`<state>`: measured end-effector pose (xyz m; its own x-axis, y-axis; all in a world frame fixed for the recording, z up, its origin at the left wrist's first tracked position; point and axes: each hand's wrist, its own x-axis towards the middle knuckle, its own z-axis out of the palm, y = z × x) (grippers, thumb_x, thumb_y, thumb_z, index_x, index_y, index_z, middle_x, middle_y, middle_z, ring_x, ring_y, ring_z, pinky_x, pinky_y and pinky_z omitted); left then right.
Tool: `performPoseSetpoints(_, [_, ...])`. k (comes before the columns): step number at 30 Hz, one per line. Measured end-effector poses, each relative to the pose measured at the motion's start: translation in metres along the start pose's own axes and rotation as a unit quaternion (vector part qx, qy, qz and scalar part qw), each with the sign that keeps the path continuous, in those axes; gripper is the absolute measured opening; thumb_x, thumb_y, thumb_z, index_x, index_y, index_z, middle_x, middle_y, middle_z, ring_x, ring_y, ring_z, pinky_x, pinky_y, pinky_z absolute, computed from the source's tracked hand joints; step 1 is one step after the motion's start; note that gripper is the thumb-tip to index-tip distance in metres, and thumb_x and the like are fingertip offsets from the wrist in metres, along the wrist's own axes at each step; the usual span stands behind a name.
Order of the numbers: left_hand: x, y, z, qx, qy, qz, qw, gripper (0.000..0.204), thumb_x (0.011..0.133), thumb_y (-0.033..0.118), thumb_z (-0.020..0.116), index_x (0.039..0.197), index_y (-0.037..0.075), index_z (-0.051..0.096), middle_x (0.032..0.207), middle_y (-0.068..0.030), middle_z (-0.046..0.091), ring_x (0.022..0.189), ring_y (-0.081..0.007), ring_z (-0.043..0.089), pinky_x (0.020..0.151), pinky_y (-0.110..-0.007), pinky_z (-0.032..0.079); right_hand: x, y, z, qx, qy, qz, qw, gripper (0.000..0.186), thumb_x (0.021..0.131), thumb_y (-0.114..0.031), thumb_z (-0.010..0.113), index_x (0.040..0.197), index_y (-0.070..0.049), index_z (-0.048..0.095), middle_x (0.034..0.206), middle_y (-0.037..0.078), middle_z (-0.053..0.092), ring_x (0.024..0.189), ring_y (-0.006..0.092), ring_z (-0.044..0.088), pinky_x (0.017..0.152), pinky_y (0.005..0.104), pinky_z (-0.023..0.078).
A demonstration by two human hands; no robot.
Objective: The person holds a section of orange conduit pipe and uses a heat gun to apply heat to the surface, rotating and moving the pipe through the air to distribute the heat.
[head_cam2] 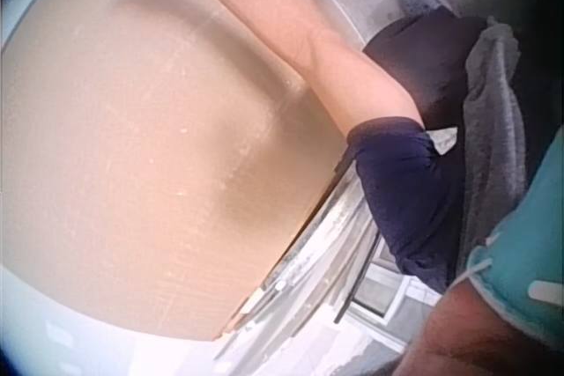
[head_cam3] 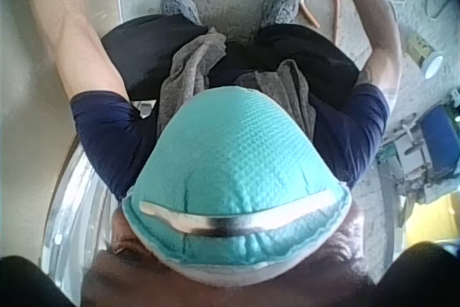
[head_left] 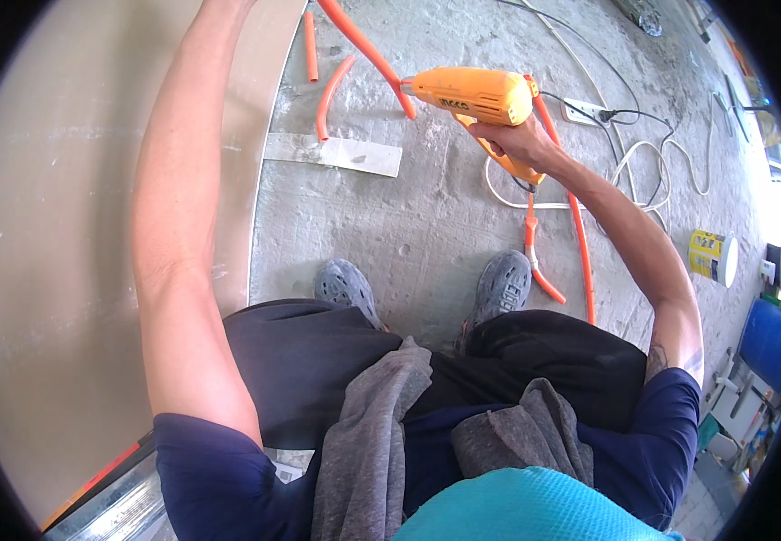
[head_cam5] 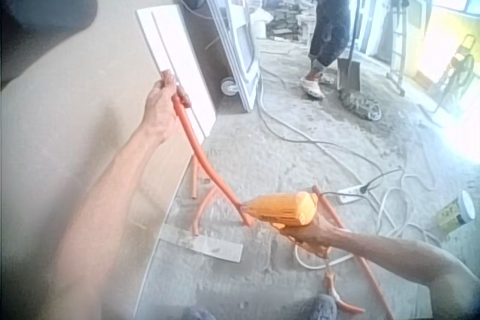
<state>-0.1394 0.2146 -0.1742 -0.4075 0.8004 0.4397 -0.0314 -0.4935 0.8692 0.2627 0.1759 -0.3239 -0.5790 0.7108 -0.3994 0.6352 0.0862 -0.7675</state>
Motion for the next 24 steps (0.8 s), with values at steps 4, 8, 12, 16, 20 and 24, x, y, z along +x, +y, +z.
performPoseSetpoints(4, [0.000,-0.002,0.001,-0.002,-0.019,0.003,1.000,0.033,0.109,0.038,0.051,0.105,0.005,0.051,0.078,-0.0045,0.058,0.068,-0.0185,0.059,0.068,-0.034,0.053,-0.008,-0.010,0.002,0.071,0.032,-0.056,0.995,0.025,0.092,-0.018,0.077,0.110,-0.003,0.068,0.072,-0.001,0.061,0.056,0.0066,0.054,0.050,0.0243,0.044])
performPoseSetpoints(8, [0.000,-0.003,0.005,-0.010,-0.021,0.006,1.000,0.031,0.109,0.038,0.051,0.105,0.006,0.051,0.077,-0.0041,0.057,0.068,-0.0185,0.060,0.067,-0.034,0.053,-0.010,-0.015,-0.003,0.051,0.036,-0.051,0.997,0.024,0.092,-0.019,0.078,0.109,-0.004,0.069,0.073,-0.001,0.062,0.056,0.0064,0.054,0.050,0.0247,0.044])
performPoseSetpoints(12, [0.001,-0.003,0.000,-0.024,-0.023,0.001,0.999,0.031,0.109,0.038,0.052,0.108,0.007,0.052,0.077,-0.0040,0.057,0.067,-0.0186,0.059,0.067,-0.033,0.052,-0.014,-0.034,-0.007,0.029,0.035,-0.056,0.997,0.025,0.091,-0.020,0.079,0.108,-0.003,0.069,0.072,0.000,0.063,0.057,0.0064,0.056,0.050,0.0252,0.046])
performPoseSetpoints(16, [0.002,-0.004,0.003,-0.022,-0.029,0.008,0.999,0.033,0.109,0.038,0.050,0.111,0.005,0.052,0.077,-0.0045,0.058,0.067,-0.0187,0.059,0.066,-0.033,0.052,-0.016,-0.039,-0.011,0.020,0.049,-0.077,0.996,0.026,0.091,-0.020,0.078,0.108,-0.002,0.068,0.072,0.000,0.063,0.057,0.0067,0.056,0.050,0.0254,0.046])
performPoseSetpoints(20, [0.000,-0.003,0.006,-0.011,-0.030,0.011,0.999,0.035,0.109,0.039,0.050,0.112,0.004,0.051,0.077,-0.0048,0.058,0.067,-0.0187,0.059,0.066,-0.033,0.052,-0.016,-0.043,-0.014,0.044,0.041,-0.103,0.993,0.025,0.091,-0.019,0.078,0.106,-0.002,0.068,0.071,-0.001,0.062,0.057,0.0066,0.056,0.050,0.0253,0.045])
performPoseSetpoints(24, [0.002,-0.001,0.004,-0.004,-0.031,0.015,0.999,0.038,0.109,0.040,0.049,0.113,0.003,0.051,0.075,-0.0047,0.058,0.067,-0.0185,0.059,0.065,-0.033,0.051,-0.019,-0.055,-0.013,0.033,0.041,-0.112,0.992,0.027,0.092,-0.026,0.079,0.106,-0.004,0.071,0.069,-0.002,0.062,0.057,0.0059,0.055,0.054,0.0240,0.047])
